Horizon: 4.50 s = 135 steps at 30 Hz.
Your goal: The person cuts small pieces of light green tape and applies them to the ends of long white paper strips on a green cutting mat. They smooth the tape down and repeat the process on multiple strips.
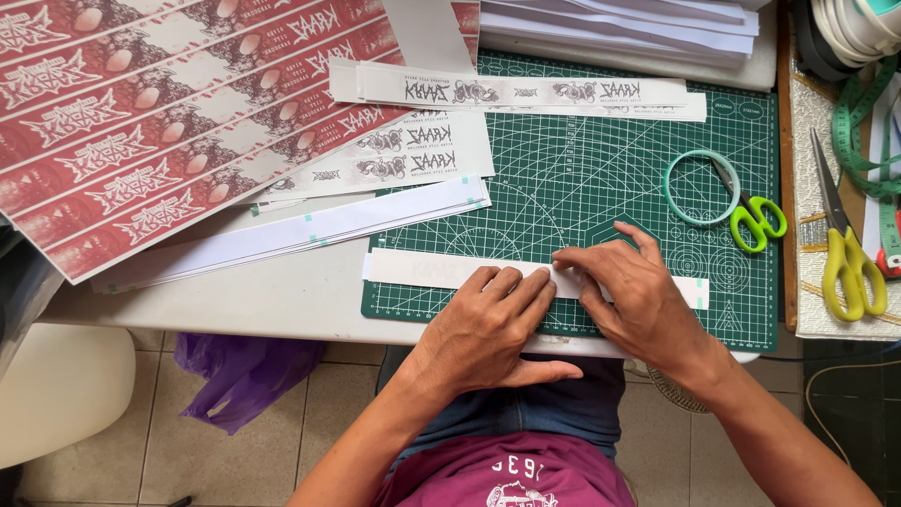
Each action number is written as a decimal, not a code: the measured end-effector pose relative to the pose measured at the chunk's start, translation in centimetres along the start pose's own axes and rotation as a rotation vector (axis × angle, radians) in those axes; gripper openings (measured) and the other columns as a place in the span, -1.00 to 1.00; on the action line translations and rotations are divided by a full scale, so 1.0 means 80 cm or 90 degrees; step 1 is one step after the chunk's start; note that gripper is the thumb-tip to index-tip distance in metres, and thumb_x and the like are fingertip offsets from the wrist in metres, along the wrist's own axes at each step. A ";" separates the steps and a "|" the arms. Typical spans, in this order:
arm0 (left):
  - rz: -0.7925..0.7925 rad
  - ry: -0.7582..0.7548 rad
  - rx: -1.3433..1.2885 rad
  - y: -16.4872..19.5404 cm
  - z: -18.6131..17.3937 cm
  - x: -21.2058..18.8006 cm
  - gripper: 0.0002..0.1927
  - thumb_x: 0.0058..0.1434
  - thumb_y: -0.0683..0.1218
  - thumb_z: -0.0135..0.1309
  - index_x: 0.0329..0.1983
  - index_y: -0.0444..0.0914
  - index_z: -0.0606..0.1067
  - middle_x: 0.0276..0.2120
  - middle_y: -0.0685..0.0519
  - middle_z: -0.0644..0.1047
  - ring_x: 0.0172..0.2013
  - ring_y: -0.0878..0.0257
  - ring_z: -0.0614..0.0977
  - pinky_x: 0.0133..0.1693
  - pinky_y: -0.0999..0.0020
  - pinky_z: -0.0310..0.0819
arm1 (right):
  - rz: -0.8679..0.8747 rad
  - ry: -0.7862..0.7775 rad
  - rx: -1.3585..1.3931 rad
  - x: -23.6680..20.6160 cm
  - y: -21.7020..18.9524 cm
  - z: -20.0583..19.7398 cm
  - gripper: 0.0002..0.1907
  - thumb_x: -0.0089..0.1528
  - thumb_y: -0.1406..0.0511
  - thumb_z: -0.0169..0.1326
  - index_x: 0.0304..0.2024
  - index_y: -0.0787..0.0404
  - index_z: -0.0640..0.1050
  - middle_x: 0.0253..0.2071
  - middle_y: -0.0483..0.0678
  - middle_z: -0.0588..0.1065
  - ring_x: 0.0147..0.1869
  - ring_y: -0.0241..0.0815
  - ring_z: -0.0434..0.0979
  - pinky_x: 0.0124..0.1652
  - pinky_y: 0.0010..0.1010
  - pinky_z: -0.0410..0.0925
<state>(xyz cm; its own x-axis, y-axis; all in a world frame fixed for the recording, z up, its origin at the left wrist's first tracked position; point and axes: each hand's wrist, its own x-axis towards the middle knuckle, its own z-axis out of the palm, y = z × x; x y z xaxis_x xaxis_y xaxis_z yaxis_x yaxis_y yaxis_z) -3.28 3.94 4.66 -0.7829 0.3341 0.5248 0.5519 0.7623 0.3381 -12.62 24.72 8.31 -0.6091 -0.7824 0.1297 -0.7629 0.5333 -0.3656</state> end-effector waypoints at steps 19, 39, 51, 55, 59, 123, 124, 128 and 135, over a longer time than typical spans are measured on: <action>-0.028 -0.007 -0.092 0.000 -0.015 0.004 -0.12 0.06 0.50 0.17 -0.12 -0.43 0.55 0.02 -0.16 0.58 -0.11 0.01 0.59 -0.01 0.20 0.48 | -0.069 0.051 -0.082 -0.041 -0.024 -0.005 -0.54 0.06 0.42 0.17 0.05 0.14 0.60 0.06 -0.07 0.54 0.19 -0.12 0.51 0.38 0.05 0.13; -0.033 -0.004 -0.115 -0.001 -0.011 0.003 -0.12 0.09 0.49 0.17 -0.12 -0.45 0.60 0.02 -0.17 0.59 -0.13 0.04 0.59 -0.03 0.20 0.49 | 0.069 0.065 0.022 -0.022 -0.024 0.014 -0.86 0.17 0.30 0.26 -0.22 0.17 0.65 -0.11 -0.12 0.61 -0.03 -0.20 0.59 0.11 -0.17 0.26; -0.032 -0.005 -0.117 -0.002 -0.012 0.004 -0.08 0.07 0.50 0.17 -0.09 -0.48 0.60 0.02 -0.19 0.58 -0.14 0.06 0.58 -0.03 0.22 0.49 | 0.112 0.050 0.046 -0.009 -0.027 0.010 -0.86 0.18 0.31 0.25 -0.22 0.20 0.66 -0.14 -0.09 0.59 -0.12 -0.17 0.59 0.04 -0.25 0.33; -0.033 -0.008 -0.116 -0.002 -0.011 0.002 -0.09 0.08 0.50 0.17 -0.12 -0.47 0.60 0.01 -0.18 0.58 -0.13 0.07 0.58 -0.03 0.22 0.49 | 0.134 0.042 0.056 -0.007 -0.029 0.011 -0.84 0.18 0.31 0.25 -0.20 0.20 0.65 -0.18 -0.09 0.58 -0.20 -0.20 0.61 0.00 -0.23 0.32; -0.031 -0.007 -0.109 -0.002 -0.010 0.003 -0.08 0.07 0.52 0.15 -0.13 -0.47 0.60 0.01 -0.17 0.59 -0.14 0.07 0.58 -0.03 0.22 0.49 | 0.162 0.058 0.044 -0.008 -0.028 0.018 -0.81 0.21 0.32 0.23 -0.14 0.25 0.62 -0.23 -0.09 0.57 -0.24 -0.22 0.60 -0.08 -0.27 0.32; -0.188 0.168 0.033 -0.083 -0.109 -0.132 -0.07 0.02 0.49 0.23 0.01 -0.43 0.56 -0.01 -0.11 0.56 0.06 -0.02 0.55 0.16 0.10 0.47 | -0.123 -0.029 0.037 0.153 -0.148 0.068 -0.72 0.23 0.39 0.10 -0.01 0.17 0.61 -0.05 -0.04 0.55 0.01 -0.06 0.55 0.05 -0.16 0.28; -0.187 0.171 0.036 -0.083 -0.109 -0.132 -0.08 0.02 0.49 0.23 0.01 -0.43 0.56 -0.01 -0.11 0.56 0.06 -0.01 0.55 0.16 0.10 0.48 | -0.124 -0.023 0.041 0.154 -0.147 0.069 -0.73 0.23 0.39 0.10 -0.01 0.17 0.61 -0.05 -0.03 0.56 0.02 -0.05 0.55 0.05 -0.16 0.28; -0.191 0.170 0.039 -0.084 -0.108 -0.132 -0.07 0.02 0.50 0.21 0.01 -0.42 0.57 0.00 -0.12 0.57 0.06 -0.01 0.55 0.15 0.11 0.47 | -0.109 -0.029 0.065 0.155 -0.144 0.070 -0.74 0.23 0.38 0.10 -0.02 0.19 0.61 -0.05 -0.02 0.58 0.01 -0.04 0.57 0.04 -0.16 0.29; -0.195 0.163 0.040 -0.083 -0.109 -0.130 -0.07 0.03 0.52 0.19 0.01 -0.42 0.56 0.01 -0.11 0.57 0.05 -0.01 0.56 0.16 0.11 0.47 | -0.141 -0.012 0.068 0.156 -0.145 0.070 -0.75 0.22 0.37 0.13 -0.03 0.20 0.60 -0.05 -0.04 0.61 -0.03 -0.09 0.57 0.05 -0.17 0.28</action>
<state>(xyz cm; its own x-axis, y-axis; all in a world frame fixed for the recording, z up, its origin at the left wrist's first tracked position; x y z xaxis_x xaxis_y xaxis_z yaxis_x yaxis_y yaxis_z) 3.72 -9.44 3.78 -0.8070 -0.0576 0.5877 0.2786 0.8404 0.4649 -10.13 6.93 9.00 -0.4250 -0.8826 0.2010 -0.8493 0.3120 -0.4260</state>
